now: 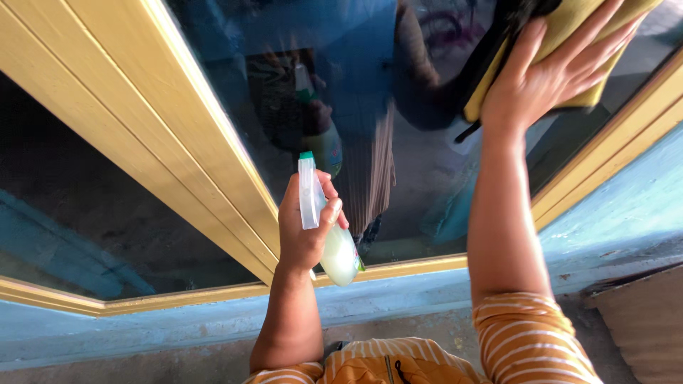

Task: The person cleans a window by wiping the glass pane and frame with a cloth while holding a spray bottle.

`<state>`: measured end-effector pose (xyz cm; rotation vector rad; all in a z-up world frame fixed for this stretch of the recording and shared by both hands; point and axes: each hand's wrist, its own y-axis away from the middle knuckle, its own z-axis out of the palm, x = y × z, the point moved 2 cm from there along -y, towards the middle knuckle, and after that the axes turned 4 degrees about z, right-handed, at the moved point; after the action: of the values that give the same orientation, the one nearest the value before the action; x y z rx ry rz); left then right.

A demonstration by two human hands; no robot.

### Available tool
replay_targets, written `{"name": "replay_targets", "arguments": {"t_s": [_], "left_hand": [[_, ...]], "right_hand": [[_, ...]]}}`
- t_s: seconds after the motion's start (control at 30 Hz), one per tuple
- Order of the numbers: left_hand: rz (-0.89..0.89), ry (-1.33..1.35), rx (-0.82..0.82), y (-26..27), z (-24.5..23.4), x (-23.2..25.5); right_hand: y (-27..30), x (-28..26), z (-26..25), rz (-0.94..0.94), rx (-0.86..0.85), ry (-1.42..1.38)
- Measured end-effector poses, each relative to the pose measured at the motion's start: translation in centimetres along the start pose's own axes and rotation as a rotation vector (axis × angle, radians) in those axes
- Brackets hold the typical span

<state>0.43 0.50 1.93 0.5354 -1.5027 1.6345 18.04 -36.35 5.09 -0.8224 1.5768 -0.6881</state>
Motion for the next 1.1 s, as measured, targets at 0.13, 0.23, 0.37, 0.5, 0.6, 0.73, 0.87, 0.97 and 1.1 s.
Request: {"name": "replay_targets", "arguments": {"t_s": [0.13, 0.23, 0.37, 0.5, 0.6, 0.73, 0.87, 0.97, 1.1], "left_hand": [[-0.002, 0.003, 0.011, -0.4, -1.2, 0.3], [-0.003, 0.000, 0.004, -0.7, -1.8, 0.5], [-0.022, 0.023, -0.021, -0.9, -2.3, 0.4], [-0.017, 0.028, -0.058, -1.3, -2.5, 0.1], [-0.034, 0.038, -0.075, -1.6, -2.6, 0.0], [-0.044, 0.076, -0.101, -1.6, -3.0, 0.0], [-0.046, 0.086, -0.095, -1.6, -4.0, 0.4], [-0.030, 0.068, -0.087, -1.4, -4.8, 0.8], [-0.048, 0.073, -0.067, -0.9, -6.0, 1.3]], "right_hand": [[6.1, -4.0, -1.5, 0.017, -0.029, -0.069], [7.6, -5.8, -2.5, -0.031, -0.025, -0.100], [7.5, -6.0, -3.9, -0.047, -0.060, -0.171], [7.2, -5.7, -5.4, -0.025, -0.205, -0.432], [8.4, -6.0, -6.5, 0.005, -0.283, -0.611], [13.1, -8.6, -6.5, -0.114, -0.220, -0.577], [13.8, -9.7, -5.4, -0.313, -0.165, -0.511], [8.9, -8.7, -2.9, -0.304, -0.036, -0.367], [4.7, -9.1, -1.9, -0.106, 0.016, -0.383]]}}
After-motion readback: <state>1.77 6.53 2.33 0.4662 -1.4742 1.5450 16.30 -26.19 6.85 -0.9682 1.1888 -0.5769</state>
